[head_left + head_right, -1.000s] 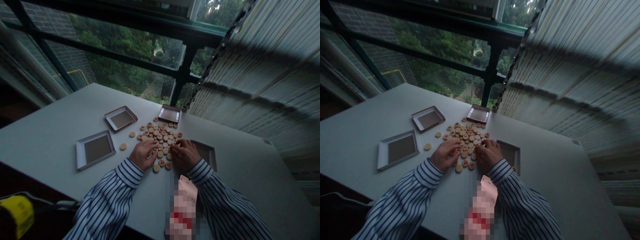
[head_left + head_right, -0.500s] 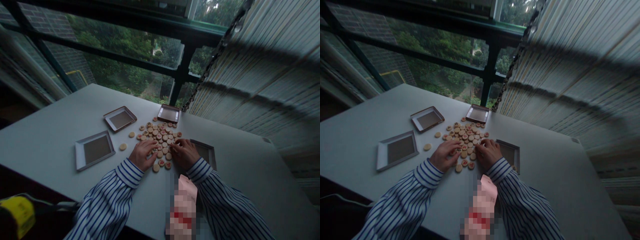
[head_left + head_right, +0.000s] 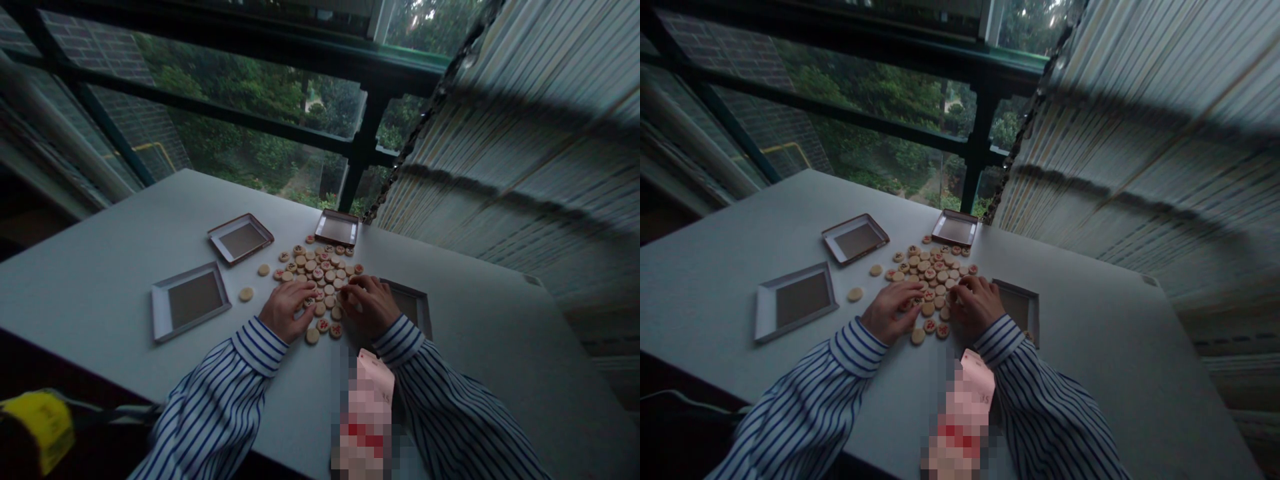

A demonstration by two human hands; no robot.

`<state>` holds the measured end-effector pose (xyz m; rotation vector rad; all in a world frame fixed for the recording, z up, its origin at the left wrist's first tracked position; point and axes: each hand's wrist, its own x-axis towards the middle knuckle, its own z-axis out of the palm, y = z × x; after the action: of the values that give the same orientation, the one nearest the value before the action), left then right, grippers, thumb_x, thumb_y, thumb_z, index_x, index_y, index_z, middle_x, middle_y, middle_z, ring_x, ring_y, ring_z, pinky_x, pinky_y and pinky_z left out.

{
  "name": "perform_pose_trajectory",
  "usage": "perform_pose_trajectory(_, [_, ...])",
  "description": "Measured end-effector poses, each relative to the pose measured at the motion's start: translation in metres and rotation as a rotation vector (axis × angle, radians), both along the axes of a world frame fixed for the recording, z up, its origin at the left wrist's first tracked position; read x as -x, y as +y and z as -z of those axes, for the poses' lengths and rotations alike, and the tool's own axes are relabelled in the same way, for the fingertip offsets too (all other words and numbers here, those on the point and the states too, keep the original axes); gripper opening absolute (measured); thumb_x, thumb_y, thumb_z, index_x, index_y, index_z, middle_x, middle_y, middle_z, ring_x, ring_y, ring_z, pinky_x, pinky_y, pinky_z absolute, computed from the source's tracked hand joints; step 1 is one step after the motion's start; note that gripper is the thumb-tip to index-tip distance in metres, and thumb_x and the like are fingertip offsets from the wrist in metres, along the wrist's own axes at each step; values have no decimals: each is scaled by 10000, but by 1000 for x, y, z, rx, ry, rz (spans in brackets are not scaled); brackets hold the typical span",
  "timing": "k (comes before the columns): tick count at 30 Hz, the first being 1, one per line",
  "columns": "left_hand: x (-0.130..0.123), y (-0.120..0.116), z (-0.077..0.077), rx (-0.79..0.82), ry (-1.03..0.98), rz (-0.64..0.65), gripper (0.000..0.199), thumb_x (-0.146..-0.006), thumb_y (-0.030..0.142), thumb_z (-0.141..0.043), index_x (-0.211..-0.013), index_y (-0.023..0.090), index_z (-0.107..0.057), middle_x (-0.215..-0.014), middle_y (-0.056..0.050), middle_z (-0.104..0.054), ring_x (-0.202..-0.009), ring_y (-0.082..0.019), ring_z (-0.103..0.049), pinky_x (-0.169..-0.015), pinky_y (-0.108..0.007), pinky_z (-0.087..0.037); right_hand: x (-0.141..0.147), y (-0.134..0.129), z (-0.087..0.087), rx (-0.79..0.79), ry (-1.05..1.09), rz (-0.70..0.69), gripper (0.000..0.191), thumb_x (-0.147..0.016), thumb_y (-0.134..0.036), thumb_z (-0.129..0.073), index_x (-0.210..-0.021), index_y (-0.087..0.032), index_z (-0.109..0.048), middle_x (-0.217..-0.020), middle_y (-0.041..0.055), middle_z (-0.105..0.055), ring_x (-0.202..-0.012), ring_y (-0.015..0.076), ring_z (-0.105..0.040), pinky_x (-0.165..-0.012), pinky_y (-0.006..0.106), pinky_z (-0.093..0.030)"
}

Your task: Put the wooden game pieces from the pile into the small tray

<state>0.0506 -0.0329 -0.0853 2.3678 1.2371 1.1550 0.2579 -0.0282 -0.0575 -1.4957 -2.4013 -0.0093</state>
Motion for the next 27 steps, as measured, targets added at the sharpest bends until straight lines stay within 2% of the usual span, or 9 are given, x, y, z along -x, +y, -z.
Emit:
perform_pose_trajectory(4, [0, 0, 0, -19, -14, 1, 197, -716, 211, -534, -901, 175, -590, -1002, -82, -621, -961, -209, -547, -857, -392, -416, -2, 2, 1, 2, 165, -63, 231, -739, -301, -548, -945, -203, -585, -982, 74, -592, -901, 200, -508, -719, 326, -361])
perform_pose_trajectory(9, [0, -1, -1, -39, -19, 13, 209, -720, 202, -535, -923, 167, -574, -1003, -83, -618, -962, -200, -541, -857, -384, -415, -4, 6, 5, 75, 438, -178, 260, -726, -258, -556, -967, -160, -574, -866, 61, -620, -743, 138, -555, -684, 278, -426])
perform_pose_trajectory(13, [-2, -1, -1, -58, -34, 35, 231, -724, 184, -528, -952, 164, -561, -1000, -83, -617, -964, -192, -540, -847, -364, -420, -1, 4, 2, 153, 589, -192, 248, -722, -250, -559, -946, -149, -595, -799, 58, -629, -670, 120, -560, -639, 253, -451])
perform_pose_trajectory(21, [-7, -2, 1, -19, -10, 46, 279, -741, 227, -530, -1016, 181, -544, -981, -69, -622, -932, -189, -549, -822, -349, -416, 4, -1, -1, 363, 694, -160, 244, -746, -305, -551, -923, -150, -617, -795, 56, -660, -682, 128, -583, -582, 230, -446])
perform_pose_trajectory(27, [-7, -2, 5, -34, -31, 33, 310, -737, 243, -552, -1041, 186, -540, -978, -63, -627, -907, -181, -560, -807, -331, -414, 6, -1, 0, 428, 717, -193, 241, -777, -330, -518, -882, -138, -619, -750, 46, -648, -642, 111, -555, -562, 216, -429])
